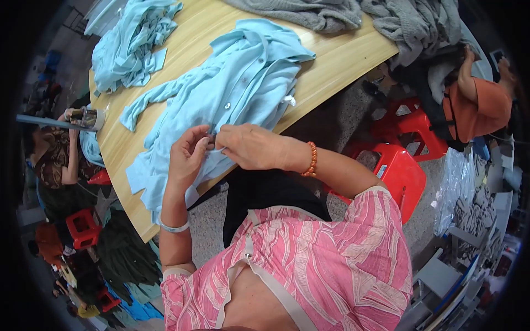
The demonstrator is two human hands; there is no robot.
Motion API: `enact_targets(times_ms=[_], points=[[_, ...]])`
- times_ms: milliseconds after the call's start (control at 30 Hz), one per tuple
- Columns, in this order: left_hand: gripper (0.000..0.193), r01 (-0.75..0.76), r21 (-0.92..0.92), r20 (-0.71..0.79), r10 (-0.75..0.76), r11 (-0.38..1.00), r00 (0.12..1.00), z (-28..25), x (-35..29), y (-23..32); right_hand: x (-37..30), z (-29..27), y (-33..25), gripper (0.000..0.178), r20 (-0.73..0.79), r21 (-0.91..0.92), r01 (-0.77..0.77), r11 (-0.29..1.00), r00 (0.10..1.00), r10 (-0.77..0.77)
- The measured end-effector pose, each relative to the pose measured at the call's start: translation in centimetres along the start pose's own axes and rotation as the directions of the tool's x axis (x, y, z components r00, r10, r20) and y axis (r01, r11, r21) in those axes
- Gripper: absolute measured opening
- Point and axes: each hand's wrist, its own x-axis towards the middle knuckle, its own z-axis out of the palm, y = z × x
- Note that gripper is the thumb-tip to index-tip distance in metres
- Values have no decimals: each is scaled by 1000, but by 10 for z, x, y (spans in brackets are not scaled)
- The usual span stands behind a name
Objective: Inspecting and trimming loose threads from light blue shirts at a factory workbench.
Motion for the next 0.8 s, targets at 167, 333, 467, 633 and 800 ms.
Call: enact_targets(times_ms=[167,333,467,633,800], points=[[8,-276,710,92,302,648,949,17,15,4,-2,2,1,15,-11,-56,78,995,997,-79],[12,-91,586,92,45,805,995,13,20,8,-2,2,6,16,-47,-236,133,963,988,-148],[14,102,118,141,-118,988,983,-1,22,7,1,8,5,16,-65,-255,53,966,995,-72],[13,331,-125,163,-310,935,937,-10,15,5,5,12,-2,13,-166,-251,37,967,983,-81],[13,332,-167,196,-298,929,934,-12,15,0,4,18,-1,11,-225,-265,18,964,971,-80]])
